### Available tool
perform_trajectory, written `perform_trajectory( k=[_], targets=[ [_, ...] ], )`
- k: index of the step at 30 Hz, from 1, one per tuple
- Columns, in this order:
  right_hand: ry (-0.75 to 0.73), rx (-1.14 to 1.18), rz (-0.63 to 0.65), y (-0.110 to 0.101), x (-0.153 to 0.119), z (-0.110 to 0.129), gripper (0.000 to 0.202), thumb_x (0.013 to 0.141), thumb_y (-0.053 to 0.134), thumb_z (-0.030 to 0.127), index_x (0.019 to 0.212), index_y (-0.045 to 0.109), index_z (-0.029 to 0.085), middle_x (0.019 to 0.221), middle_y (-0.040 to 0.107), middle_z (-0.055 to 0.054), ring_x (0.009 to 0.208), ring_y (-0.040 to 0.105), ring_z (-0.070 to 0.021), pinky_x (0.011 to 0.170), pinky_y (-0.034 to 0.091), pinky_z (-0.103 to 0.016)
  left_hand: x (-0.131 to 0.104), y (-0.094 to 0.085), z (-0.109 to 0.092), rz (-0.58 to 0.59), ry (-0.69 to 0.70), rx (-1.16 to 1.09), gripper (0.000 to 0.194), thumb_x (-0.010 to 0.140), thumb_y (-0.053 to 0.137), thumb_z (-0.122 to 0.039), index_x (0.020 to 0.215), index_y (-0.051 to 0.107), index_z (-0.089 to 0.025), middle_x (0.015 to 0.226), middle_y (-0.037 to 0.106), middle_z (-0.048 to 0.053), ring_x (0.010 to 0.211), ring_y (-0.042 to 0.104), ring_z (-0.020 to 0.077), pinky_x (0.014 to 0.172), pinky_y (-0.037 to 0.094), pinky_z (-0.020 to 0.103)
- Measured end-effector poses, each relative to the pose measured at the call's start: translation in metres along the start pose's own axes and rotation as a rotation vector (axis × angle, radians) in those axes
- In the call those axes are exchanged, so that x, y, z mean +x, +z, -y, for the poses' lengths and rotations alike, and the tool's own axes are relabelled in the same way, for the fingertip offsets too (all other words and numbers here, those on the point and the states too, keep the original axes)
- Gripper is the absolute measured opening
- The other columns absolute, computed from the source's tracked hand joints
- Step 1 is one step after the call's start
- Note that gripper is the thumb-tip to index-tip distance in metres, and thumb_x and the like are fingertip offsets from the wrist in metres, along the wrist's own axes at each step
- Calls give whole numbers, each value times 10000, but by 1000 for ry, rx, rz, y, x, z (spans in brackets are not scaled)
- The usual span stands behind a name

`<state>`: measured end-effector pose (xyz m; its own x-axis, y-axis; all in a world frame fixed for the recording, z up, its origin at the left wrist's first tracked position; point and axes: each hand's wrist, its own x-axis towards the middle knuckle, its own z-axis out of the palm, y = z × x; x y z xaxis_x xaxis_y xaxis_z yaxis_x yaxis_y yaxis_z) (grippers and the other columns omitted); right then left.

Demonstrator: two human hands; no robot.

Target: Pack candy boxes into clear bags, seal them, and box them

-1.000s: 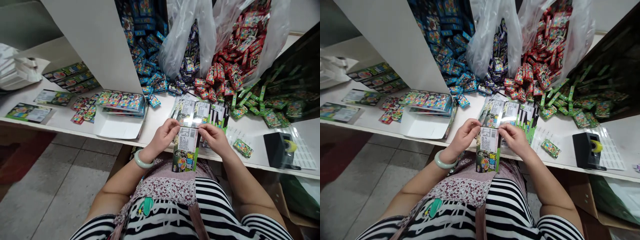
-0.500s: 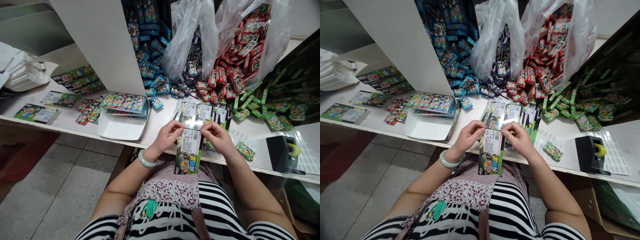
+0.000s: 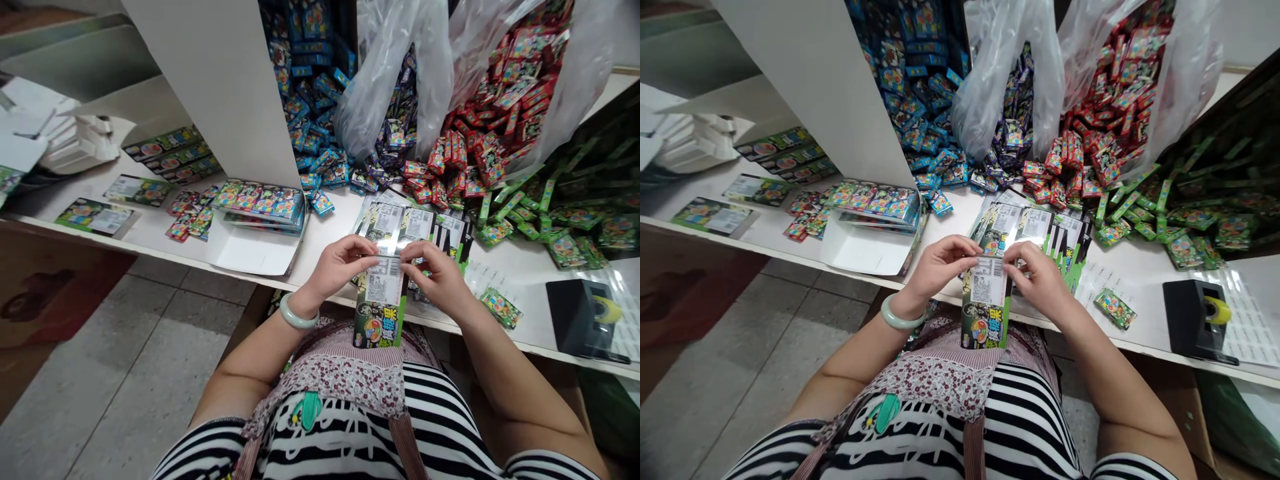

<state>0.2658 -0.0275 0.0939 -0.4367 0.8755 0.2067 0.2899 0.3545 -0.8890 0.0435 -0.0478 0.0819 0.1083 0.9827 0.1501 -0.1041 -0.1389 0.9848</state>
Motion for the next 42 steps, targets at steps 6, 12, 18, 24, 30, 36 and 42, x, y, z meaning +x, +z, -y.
perform_trajectory(
  k=[6,12,18,24,30,36,42],
  targets=[
    [143,171,-1,2,14,10,247,806,737,428,829,607,219,820,656,-18,747,604,-147,647,505,-291,7,5,-5,-5,-104,-20,164,766,770,-265,825,665,-153,808,652,11,741,599,111,703,509,263],
    [218,206,86,1,26,14,322,793,730,509,754,624,208,735,660,-9,668,581,-140,628,482,-294,9,3,-11,5,-115,-36,148,763,757,-253,750,642,-160,753,621,-5,690,553,98,654,466,249],
    [17,-3,74,-5,10,21,178,875,684,417,854,687,240,890,719,-50,833,655,-196,686,531,-335,-4,-9,-9,124,35,44,153,881,700,-332,846,695,-182,935,680,53,920,640,151,845,525,302],
    [-155,-157,-65,5,-9,11,80,941,600,263,873,644,262,900,699,-38,886,650,-191,730,537,-358,-8,-6,7,98,105,82,126,862,731,-303,876,674,-192,893,654,37,869,626,138,789,529,279],
    [-95,-123,-133,13,-14,3,55,937,592,291,893,604,260,929,670,-41,934,629,-195,767,532,-372,-4,-2,7,120,105,141,148,865,723,-330,907,671,-198,897,668,38,866,637,144,762,539,270],
    [-14,87,-81,14,-18,-7,117,923,561,313,993,622,243,1057,652,-57,984,620,-166,788,545,-317,1,-4,14,62,62,229,128,827,748,-313,908,707,-223,896,710,21,841,667,148,739,571,274],
    [396,-127,-419,-87,-56,-83,186,861,618,280,1007,706,205,1049,692,-56,912,638,-168,878,522,-348,9,-13,32,50,71,238,127,807,752,-191,834,729,-313,838,723,-32,835,662,149,688,573,303]
  ],
)
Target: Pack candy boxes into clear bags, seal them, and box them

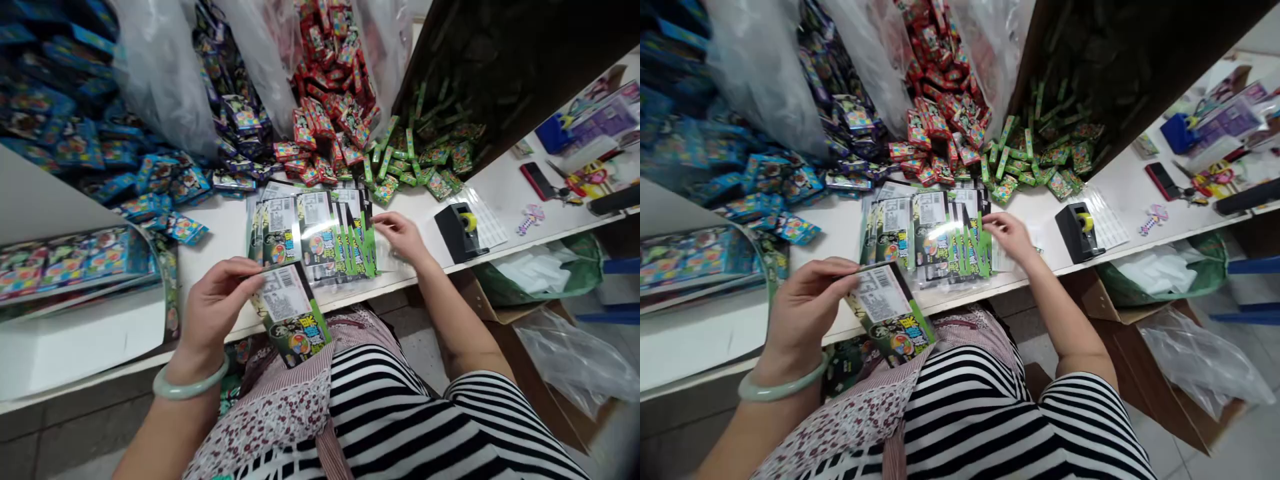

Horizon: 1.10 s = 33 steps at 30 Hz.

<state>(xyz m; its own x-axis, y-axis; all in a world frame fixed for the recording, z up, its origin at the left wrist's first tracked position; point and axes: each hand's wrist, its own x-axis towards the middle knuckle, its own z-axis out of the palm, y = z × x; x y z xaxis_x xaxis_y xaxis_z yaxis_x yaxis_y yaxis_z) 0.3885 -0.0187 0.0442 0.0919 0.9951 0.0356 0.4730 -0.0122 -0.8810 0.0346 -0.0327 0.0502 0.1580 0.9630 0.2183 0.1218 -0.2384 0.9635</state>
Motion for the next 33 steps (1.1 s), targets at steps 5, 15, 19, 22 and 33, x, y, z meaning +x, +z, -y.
perform_trajectory(
  k=[5,15,19,22,33],
  targets=[
    [259,-504,-129,-67,25,-66,187,810,658,225,946,768,158,1063,688,-102,859,621,-187,906,459,-350,1,8,9,-59,-23,34,133,807,766,-212,855,726,-330,857,721,-48,827,653,145,668,564,306],
    [371,-334,-10,-70,25,-76,50,776,664,222,748,657,181,734,672,-18,705,580,-144,720,461,-282,2,14,2,-66,-50,39,95,806,771,-219,874,712,-252,876,701,-16,819,634,117,688,525,251],
    [415,-179,5,-80,19,-70,129,820,630,271,759,541,201,758,647,-13,731,640,-144,681,523,-274,0,19,-2,-62,-28,13,107,806,759,-231,882,688,-207,882,683,15,823,631,123,705,513,254],
    [424,-86,-30,-81,17,-54,220,805,668,334,739,502,204,756,603,-11,736,640,-151,663,538,-292,-1,20,-7,-53,-20,36,109,802,738,-266,861,666,-209,873,670,17,813,630,133,702,514,261],
    [-252,191,654,43,4,128,197,842,667,362,811,578,189,741,584,5,686,511,-120,658,423,-287,-2,35,-26,51,95,132,98,890,610,-292,893,598,-194,854,623,11,790,593,123,701,485,256]
  ],
)
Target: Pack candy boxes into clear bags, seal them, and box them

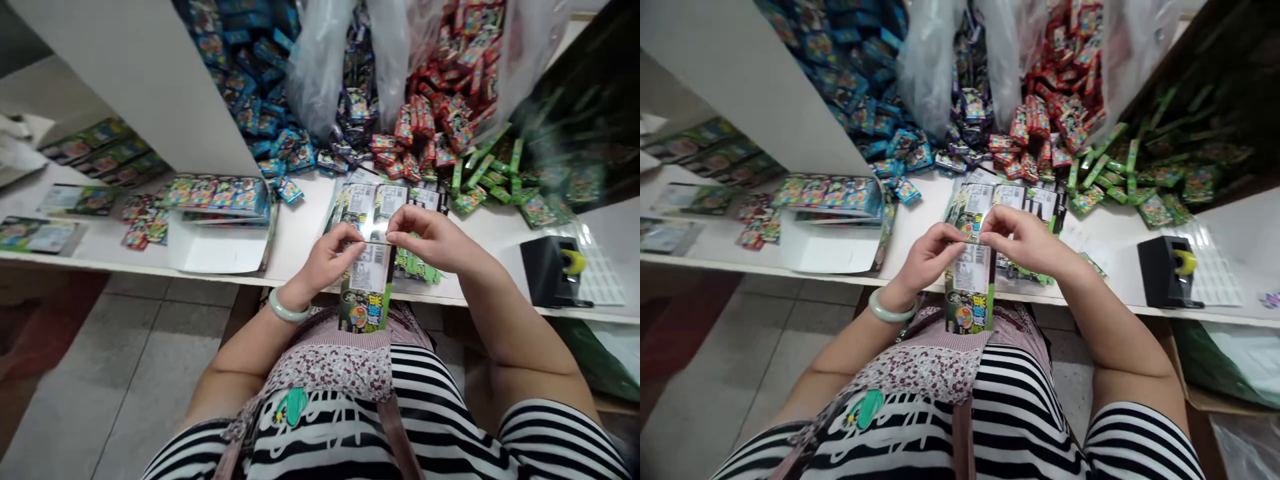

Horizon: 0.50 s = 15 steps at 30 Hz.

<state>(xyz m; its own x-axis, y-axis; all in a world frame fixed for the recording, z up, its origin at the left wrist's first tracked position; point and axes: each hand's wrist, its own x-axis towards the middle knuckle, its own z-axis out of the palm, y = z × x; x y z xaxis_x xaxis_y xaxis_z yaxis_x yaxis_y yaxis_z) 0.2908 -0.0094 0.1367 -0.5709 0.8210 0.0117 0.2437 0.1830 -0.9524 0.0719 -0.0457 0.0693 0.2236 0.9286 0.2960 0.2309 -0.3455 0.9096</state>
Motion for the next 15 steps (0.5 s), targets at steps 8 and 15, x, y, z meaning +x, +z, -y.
perform_trajectory(
  k=[8,15],
  targets=[
    [116,-156,97,20,36,-7,171,828,662,322,781,570,186,660,546,22,624,456,-112,606,367,-274,0,-11,1,36,-18,-75,134,939,534,-307,876,562,-191,786,564,-7,713,523,115,646,442,251],
    [176,-176,138,21,43,-3,206,808,708,347,776,576,193,641,539,31,602,444,-108,584,353,-269,2,-6,8,-8,2,-68,184,908,636,-357,869,555,-197,809,576,-7,754,543,123,688,457,269]
  ],
)
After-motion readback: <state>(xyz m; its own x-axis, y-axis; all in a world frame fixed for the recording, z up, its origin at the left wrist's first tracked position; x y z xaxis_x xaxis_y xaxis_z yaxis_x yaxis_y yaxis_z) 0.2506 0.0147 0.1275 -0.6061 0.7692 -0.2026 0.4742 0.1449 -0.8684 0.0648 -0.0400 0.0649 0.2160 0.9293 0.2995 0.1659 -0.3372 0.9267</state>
